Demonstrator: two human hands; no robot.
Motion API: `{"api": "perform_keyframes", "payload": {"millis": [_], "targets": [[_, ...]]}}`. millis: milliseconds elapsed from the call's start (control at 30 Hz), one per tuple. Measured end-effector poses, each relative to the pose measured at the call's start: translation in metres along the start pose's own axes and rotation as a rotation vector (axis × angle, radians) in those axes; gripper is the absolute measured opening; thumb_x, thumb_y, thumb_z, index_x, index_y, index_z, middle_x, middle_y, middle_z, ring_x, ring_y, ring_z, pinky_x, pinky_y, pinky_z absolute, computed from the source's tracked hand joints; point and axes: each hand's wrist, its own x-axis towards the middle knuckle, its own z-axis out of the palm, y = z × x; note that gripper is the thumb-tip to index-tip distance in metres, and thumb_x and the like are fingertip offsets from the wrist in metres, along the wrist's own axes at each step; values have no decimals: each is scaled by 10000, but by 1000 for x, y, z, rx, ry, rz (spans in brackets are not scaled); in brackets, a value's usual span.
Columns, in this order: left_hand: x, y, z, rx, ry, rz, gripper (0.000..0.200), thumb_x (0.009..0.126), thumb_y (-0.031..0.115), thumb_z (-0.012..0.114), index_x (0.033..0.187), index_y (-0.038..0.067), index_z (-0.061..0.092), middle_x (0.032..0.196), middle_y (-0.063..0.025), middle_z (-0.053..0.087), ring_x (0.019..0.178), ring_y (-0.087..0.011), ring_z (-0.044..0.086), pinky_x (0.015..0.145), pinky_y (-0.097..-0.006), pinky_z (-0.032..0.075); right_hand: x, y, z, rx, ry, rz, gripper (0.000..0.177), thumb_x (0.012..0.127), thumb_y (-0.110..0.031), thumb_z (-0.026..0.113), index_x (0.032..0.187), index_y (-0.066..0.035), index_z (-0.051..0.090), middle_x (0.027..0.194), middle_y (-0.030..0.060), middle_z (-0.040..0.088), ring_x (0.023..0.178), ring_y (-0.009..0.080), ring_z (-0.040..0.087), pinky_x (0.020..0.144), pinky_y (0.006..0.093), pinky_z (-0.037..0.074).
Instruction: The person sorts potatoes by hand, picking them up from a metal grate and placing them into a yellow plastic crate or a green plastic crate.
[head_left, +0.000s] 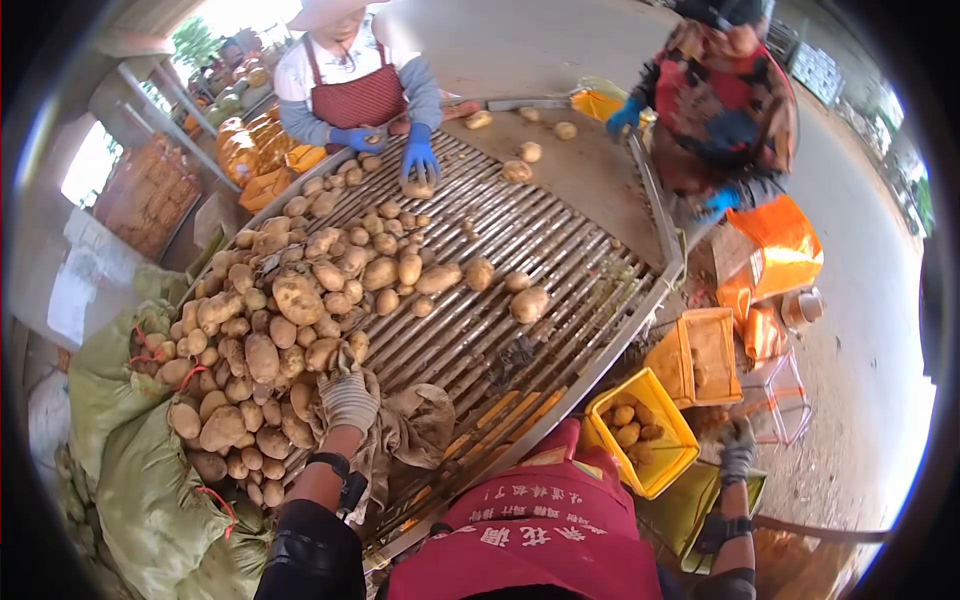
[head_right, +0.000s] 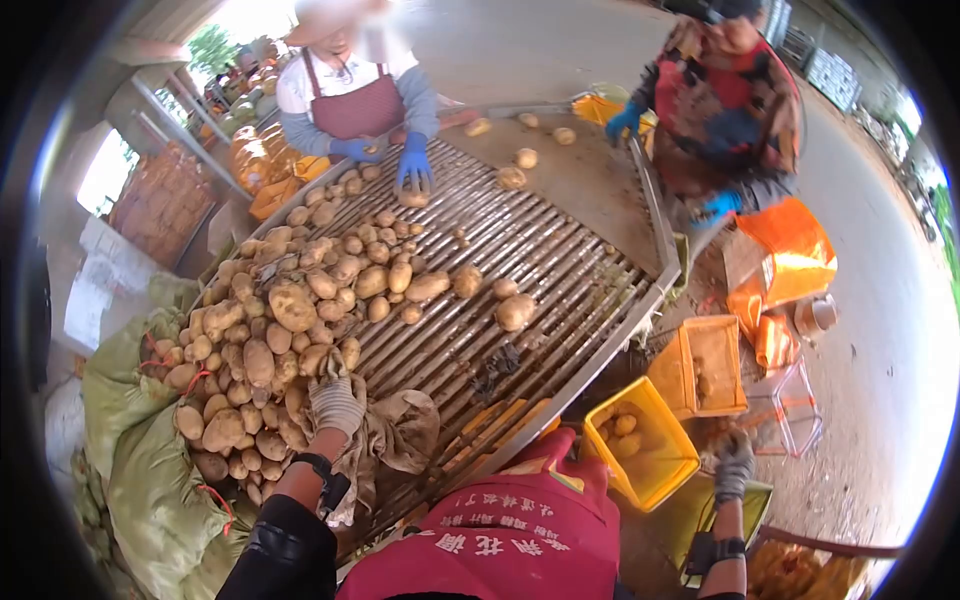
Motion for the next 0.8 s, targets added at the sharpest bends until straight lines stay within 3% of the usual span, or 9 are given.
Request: {"api": "perform_keyframes", "payload": {"millis": [33,100,233,433,567,600,633,700,800], "targets": [[-1,3,-12,-4,2,-21,821,896,350,443,1520,-18,57,1538,-240,262,1291,-341,448,1104,-478,279,17,-60,42,-339,4,-248,282,839,-54,599,1118,-20,624,906,69,653,818,203,628,786,311,514],[-4,16,-49,-24,-234,-78,850,866,341,480,1520,-21,75,1513,-244,312,1317,-362,415,1133,-473,236,26,-165,120,-148,-242,-324,258,854,-83,609,1102,-16,636,964,161,676,863,286,658,779,355,520],[-7,14,-34,-16,7,-43,720,889,328,446,1487,-26,255,1434,-202,441,1262,-333,465,1103,-489,266,2,-317,236,-9,-907,-632,268,870,-108,617,1128,-40,643,1016,161,673,893,321,654,807,362,533],[-2,12,-38,-109,-131,-38,718,861,321,467,1457,-43,305,1488,-209,366,1288,-355,433,1086,-550,245,-21,-412,412,-198,-947,-1322,350,883,-250,639,1171,-60,581,1227,147,535,1076,336,566,913,430,492],[-4,11,-31,-58,-65,-30,680,868,319,445,1454,-1,316,1510,-144,357,1311,-300,409,1090,-535,256,-12,-468,518,-338,-825,-1157,261,821,-134,589,1063,-37,599,1123,175,575,1063,345,571,860,418,478],[-7,0,32,827,330,11,651,877,329,430,1449,36,324,1493,-88,391,1294,-244,423,1096,-511,255,-9,-483,536,-320,-817,-1094,276,817,-102,565,1083,-43,607,1138,177,580,1048,353,580,862,427,477],[-6,-1,20,835,315,-1,651,877,329,430,1449,36,324,1493,-88,391,1294,-244,423,1096,-511,255,-7,-498,546,-501,-865,-1073,290,811,-86,576,1097,-48,610,1200,185,574,1105,351,568,885,415,475],[-3,5,-23,-221,-200,-32,782,834,370,458,1458,-57,259,1489,-207,354,1324,-334,395,1103,-555,242,-2,-508,576,-569,-1032,-937,504,805,-213,664,1249,-16,532,1258,226,555,1122,367,575,960,458,448],[-4,7,-30,-162,-170,-30,780,832,372,458,1454,-55,257,1481,-203,369,1324,-314,394,1100,-554,249,-15,-509,602,-682,-924,-955,520,804,-181,656,1275,-13,514,1297,214,533,1198,360,531,978,503,428]]}}
